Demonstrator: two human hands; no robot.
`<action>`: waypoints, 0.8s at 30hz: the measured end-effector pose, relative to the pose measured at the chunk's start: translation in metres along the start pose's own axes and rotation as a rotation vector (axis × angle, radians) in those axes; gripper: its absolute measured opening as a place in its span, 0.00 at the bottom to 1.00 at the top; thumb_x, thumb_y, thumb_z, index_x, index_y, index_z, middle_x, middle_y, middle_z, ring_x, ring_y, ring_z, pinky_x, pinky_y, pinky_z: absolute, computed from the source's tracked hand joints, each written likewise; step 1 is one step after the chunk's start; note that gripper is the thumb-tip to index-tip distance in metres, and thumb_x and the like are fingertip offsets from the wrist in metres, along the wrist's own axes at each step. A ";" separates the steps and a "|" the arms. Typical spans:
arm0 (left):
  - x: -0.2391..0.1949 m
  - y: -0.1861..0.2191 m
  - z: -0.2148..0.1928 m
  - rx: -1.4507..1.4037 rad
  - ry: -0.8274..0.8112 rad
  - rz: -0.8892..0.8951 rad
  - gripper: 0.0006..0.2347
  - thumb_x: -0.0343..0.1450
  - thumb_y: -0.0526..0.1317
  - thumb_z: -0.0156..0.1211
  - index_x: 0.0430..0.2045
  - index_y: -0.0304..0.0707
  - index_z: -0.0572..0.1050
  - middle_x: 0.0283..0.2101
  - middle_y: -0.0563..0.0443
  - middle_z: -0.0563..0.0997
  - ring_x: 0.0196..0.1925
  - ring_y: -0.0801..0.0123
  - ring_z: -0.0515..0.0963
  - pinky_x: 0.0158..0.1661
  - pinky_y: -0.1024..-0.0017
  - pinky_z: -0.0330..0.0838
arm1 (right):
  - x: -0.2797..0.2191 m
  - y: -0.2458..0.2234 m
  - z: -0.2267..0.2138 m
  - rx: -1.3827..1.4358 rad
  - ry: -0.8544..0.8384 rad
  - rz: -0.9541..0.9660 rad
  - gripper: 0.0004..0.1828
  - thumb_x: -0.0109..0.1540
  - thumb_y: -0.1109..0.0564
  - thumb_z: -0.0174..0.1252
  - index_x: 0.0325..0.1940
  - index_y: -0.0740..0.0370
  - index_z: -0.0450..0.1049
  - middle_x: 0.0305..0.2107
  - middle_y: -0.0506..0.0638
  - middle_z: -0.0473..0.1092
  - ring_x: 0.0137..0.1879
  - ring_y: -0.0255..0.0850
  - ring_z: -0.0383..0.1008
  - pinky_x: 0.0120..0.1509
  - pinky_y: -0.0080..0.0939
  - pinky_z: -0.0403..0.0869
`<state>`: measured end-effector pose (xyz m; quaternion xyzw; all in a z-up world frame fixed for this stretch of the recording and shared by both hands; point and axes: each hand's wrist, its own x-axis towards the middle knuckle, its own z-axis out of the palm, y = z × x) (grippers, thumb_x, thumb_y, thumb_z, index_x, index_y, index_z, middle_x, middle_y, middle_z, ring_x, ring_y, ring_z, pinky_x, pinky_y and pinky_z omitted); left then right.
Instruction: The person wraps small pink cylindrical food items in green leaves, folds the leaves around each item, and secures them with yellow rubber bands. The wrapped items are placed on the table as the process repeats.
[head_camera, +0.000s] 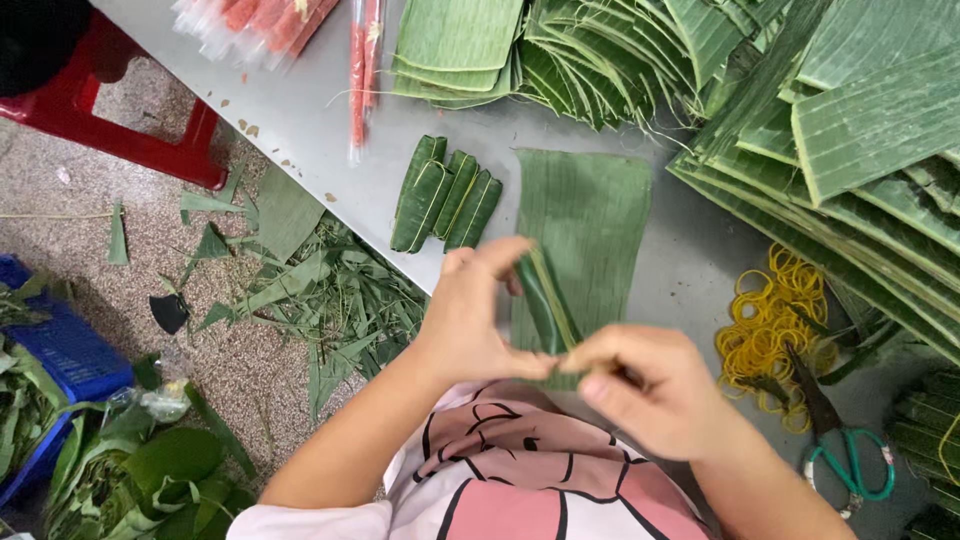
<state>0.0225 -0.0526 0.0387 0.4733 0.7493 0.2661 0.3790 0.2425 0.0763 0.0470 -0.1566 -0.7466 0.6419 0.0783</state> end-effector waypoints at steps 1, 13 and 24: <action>0.001 -0.001 0.001 -0.225 0.083 0.102 0.44 0.51 0.50 0.83 0.61 0.39 0.64 0.55 0.52 0.77 0.52 0.68 0.79 0.61 0.66 0.65 | 0.003 -0.006 0.002 -0.034 -0.009 -0.033 0.07 0.64 0.57 0.58 0.38 0.63 0.78 0.22 0.46 0.70 0.24 0.37 0.67 0.28 0.37 0.65; -0.004 0.010 0.036 -1.601 -0.092 -0.162 0.39 0.63 0.43 0.76 0.68 0.27 0.62 0.64 0.40 0.72 0.67 0.55 0.71 0.66 0.59 0.63 | 0.023 -0.001 0.005 -0.184 -0.031 -0.247 0.07 0.64 0.57 0.59 0.37 0.63 0.72 0.26 0.52 0.69 0.33 0.46 0.72 0.38 0.43 0.70; -0.005 0.006 0.020 0.261 0.776 0.714 0.44 0.66 0.65 0.76 0.66 0.36 0.57 0.63 0.43 0.73 0.72 0.49 0.66 0.72 0.41 0.29 | 0.011 0.023 0.003 1.305 0.230 0.319 0.42 0.61 0.54 0.62 0.74 0.73 0.56 0.59 0.64 0.71 0.56 0.46 0.74 0.52 0.38 0.72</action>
